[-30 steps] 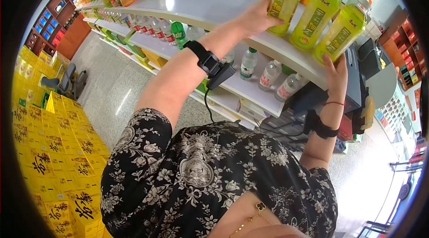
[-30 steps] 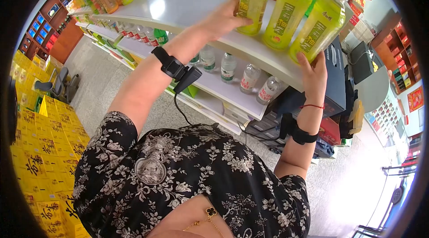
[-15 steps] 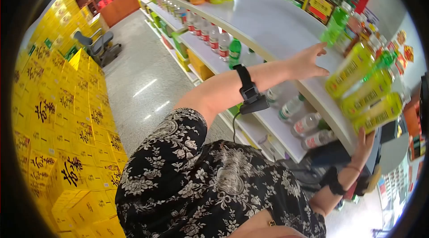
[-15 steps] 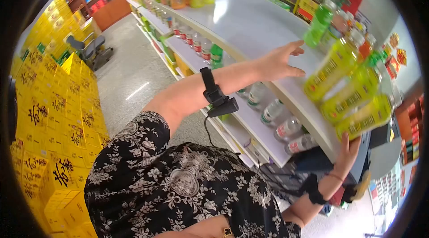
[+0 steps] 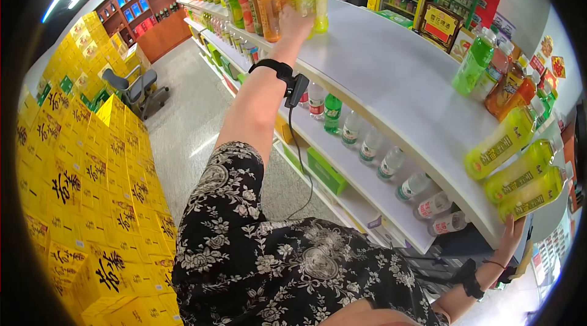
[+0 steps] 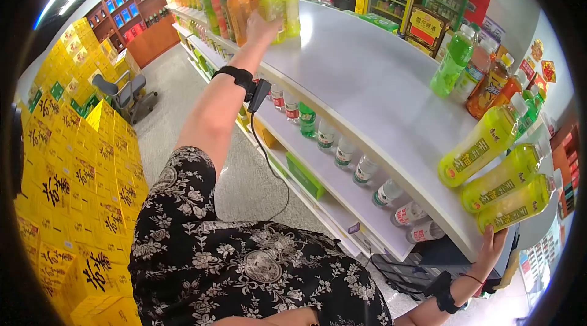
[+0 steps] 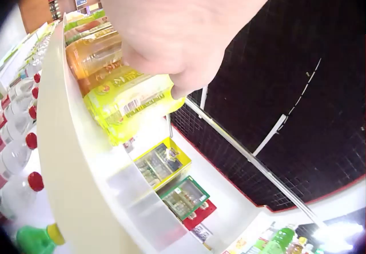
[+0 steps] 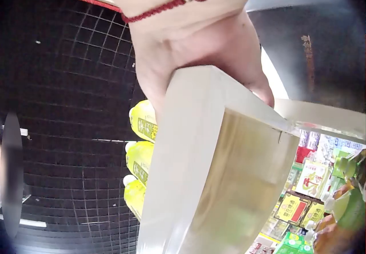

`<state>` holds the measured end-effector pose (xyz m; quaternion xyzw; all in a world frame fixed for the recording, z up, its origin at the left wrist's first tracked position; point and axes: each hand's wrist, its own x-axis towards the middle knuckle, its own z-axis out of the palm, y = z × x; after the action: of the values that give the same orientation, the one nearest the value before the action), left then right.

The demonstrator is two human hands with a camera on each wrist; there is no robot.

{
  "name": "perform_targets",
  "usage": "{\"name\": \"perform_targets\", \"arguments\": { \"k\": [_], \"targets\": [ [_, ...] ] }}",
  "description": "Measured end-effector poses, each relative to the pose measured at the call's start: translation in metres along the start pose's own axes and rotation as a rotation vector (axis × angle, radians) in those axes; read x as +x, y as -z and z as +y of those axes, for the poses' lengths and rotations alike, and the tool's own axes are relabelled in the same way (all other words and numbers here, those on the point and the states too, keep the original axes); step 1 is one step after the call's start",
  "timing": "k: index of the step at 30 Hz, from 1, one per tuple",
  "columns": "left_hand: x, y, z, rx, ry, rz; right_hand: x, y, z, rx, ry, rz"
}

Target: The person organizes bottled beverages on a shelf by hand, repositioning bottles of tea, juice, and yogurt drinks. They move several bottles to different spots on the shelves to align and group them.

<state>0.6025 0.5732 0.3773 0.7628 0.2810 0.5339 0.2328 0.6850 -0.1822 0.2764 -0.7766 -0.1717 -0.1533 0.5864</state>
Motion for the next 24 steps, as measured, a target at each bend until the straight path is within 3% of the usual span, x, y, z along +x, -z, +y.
{"name": "perform_targets", "arguments": {
  "k": [2,6,14,20,24],
  "targets": [
    [0.004,-0.010,-0.006,0.035,0.212,-0.014,-0.001,0.003,0.002,-0.008,-0.016,0.011],
    [0.010,-0.024,-0.026,0.013,0.177,-0.094,-0.008,0.004,-0.003,-0.027,-0.044,0.055],
    [0.007,-0.034,-0.025,0.150,0.232,-0.037,-0.008,0.002,-0.011,-0.096,-0.054,0.033],
    [-0.005,-0.034,-0.025,0.151,0.135,0.030,-0.004,0.001,-0.002,0.043,-0.052,0.020],
    [-0.037,-0.025,-0.001,0.116,0.082,-0.026,-0.005,-0.007,-0.008,0.166,-0.035,-0.039]
  ]
}}
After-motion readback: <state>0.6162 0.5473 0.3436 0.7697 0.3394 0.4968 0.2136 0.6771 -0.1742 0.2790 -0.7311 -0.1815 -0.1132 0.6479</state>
